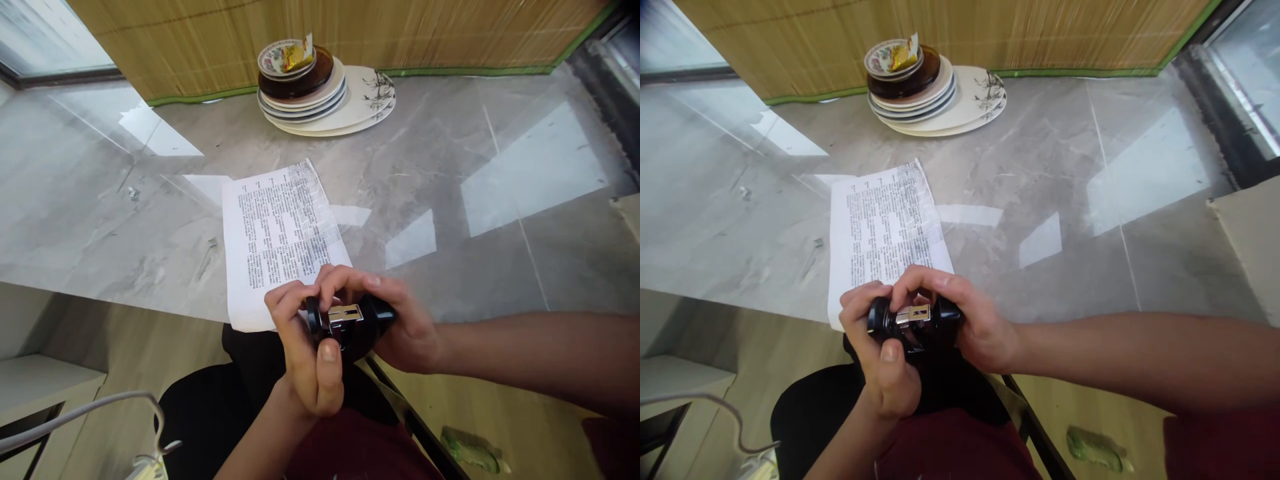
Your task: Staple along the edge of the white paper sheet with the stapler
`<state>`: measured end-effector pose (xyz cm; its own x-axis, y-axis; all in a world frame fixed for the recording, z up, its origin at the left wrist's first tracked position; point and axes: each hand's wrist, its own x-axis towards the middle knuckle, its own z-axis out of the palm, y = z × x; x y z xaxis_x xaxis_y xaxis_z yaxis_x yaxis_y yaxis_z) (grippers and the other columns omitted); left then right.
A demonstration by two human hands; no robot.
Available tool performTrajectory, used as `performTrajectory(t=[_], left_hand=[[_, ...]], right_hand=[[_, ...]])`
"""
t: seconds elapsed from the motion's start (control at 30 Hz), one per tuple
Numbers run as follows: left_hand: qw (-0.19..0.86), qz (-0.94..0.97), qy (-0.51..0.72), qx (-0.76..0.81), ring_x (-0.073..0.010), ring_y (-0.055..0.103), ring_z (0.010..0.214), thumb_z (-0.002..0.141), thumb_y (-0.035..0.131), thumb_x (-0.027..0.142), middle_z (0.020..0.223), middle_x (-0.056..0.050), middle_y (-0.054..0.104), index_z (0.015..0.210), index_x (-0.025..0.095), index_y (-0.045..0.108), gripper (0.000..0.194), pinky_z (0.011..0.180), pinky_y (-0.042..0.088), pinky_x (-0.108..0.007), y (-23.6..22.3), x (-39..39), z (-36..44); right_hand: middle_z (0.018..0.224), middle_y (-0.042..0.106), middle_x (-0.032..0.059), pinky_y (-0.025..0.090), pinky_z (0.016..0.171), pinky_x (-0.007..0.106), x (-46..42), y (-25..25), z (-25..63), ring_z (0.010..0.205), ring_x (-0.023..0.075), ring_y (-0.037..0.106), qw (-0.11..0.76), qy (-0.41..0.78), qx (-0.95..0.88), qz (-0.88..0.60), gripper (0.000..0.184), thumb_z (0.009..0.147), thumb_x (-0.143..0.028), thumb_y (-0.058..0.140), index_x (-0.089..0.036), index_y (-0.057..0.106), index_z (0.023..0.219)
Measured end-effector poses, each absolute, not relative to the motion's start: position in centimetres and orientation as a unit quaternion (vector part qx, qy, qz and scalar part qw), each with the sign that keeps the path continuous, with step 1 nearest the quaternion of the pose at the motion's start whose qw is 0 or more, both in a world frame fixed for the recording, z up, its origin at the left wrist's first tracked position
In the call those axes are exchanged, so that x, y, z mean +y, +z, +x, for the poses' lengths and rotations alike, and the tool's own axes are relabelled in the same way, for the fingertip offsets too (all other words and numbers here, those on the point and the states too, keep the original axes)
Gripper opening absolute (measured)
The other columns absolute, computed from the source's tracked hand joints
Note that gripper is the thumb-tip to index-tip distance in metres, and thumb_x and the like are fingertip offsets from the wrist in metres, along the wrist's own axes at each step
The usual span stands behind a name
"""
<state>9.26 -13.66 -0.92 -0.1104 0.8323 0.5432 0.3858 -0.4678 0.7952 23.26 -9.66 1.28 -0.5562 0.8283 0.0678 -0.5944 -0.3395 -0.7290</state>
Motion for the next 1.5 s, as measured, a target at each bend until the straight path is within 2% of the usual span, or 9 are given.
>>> performTrajectory(t=[0.17, 0.4, 0.63, 0.77, 0.97, 1.23, 1.5], left_hand=[[0.162, 0.647, 0.571, 0.478, -0.0284, 0.051, 0.109, 0.096, 0.052, 0.044, 0.12, -0.011, 0.046, 0.142, 0.022, 0.051, 0.05, 0.089, 0.052, -0.047, -1.2, -13.9, 9.4], [0.162, 0.679, 0.564, 0.442, -0.0283, 0.05, 0.108, 0.094, 0.053, 0.037, 0.117, -0.012, 0.046, 0.141, 0.018, 0.051, 0.051, 0.086, 0.051, -0.045, -1.0, -14.1, 9.4], [0.195, 0.673, 0.566, 0.434, -0.028, 0.051, 0.109, 0.092, 0.054, 0.039, 0.118, -0.011, 0.046, 0.142, 0.021, 0.049, 0.054, 0.087, 0.052, -0.045, -1.5, -14.3, 9.3], [0.199, 0.676, 0.561, 0.434, -0.0282, 0.051, 0.112, 0.092, 0.054, 0.039, 0.119, -0.012, 0.045, 0.146, 0.021, 0.046, 0.058, 0.091, 0.053, -0.046, -1.6, -14.6, 9.5], [0.215, 0.689, 0.539, 0.434, -0.0295, 0.05, 0.114, 0.093, 0.055, 0.035, 0.123, -0.013, 0.047, 0.148, 0.021, 0.044, 0.058, 0.091, 0.053, -0.048, -1.2, -14.6, 9.5], [0.262, 0.688, 0.549, 0.395, -0.0292, 0.05, 0.117, 0.095, 0.053, 0.031, 0.127, -0.013, 0.045, 0.149, 0.022, 0.039, 0.056, 0.096, 0.052, -0.05, -1.3, -14.3, 9.5], [0.269, 0.678, 0.554, 0.401, -0.0279, 0.048, 0.113, 0.095, 0.052, 0.03, 0.119, -0.01, 0.043, 0.148, 0.023, 0.039, 0.055, 0.091, 0.051, -0.047, -1.7, -14.6, 9.7]], right_hand=[[0.099, 0.058, 0.006, 0.043, 0.083, 0.037, -9.8, 0.9, 23.4, 0.086, 0.0208, 0.052, 0.438, 0.802, -0.376, -0.156, 0.036, 0.106, -0.046, 0.042, -0.019, 0.067, 0.103], [0.095, 0.046, 0.0018, 0.039, 0.078, 0.033, -10.2, 1.4, 23.4, 0.083, 0.0184, 0.041, 0.457, 0.772, -0.405, -0.177, 0.025, 0.108, -0.046, 0.049, -0.024, 0.051, 0.098], [0.09, 0.044, 0.0015, 0.039, 0.076, 0.036, -10.6, 1.9, 23.3, 0.079, 0.0194, 0.039, 0.44, 0.729, -0.468, -0.235, 0.036, 0.112, -0.052, 0.037, -0.024, 0.046, 0.092], [0.086, 0.045, 0.0012, 0.038, 0.074, 0.036, -10.8, 1.8, 23.1, 0.076, 0.0184, 0.04, 0.459, 0.695, -0.491, -0.257, 0.042, 0.115, -0.052, 0.031, -0.023, 0.047, 0.089], [0.083, 0.041, -0.0002, 0.036, 0.069, 0.034, -11.2, 1.8, 22.9, 0.073, 0.0173, 0.037, 0.49, 0.643, -0.519, -0.277, 0.037, 0.116, -0.044, 0.032, -0.023, 0.046, 0.089], [0.087, 0.042, 0.0007, 0.039, 0.07, 0.034, -11.2, 1.7, 22.9, 0.075, 0.0175, 0.039, 0.503, 0.623, -0.54, -0.26, 0.032, 0.116, -0.042, 0.034, -0.024, 0.047, 0.093], [0.089, 0.049, 0.0035, 0.044, 0.074, 0.037, -11.2, 1.4, 23.1, 0.079, 0.0193, 0.047, 0.519, 0.581, -0.568, -0.265, 0.035, 0.115, -0.039, 0.037, -0.024, 0.052, 0.088]])
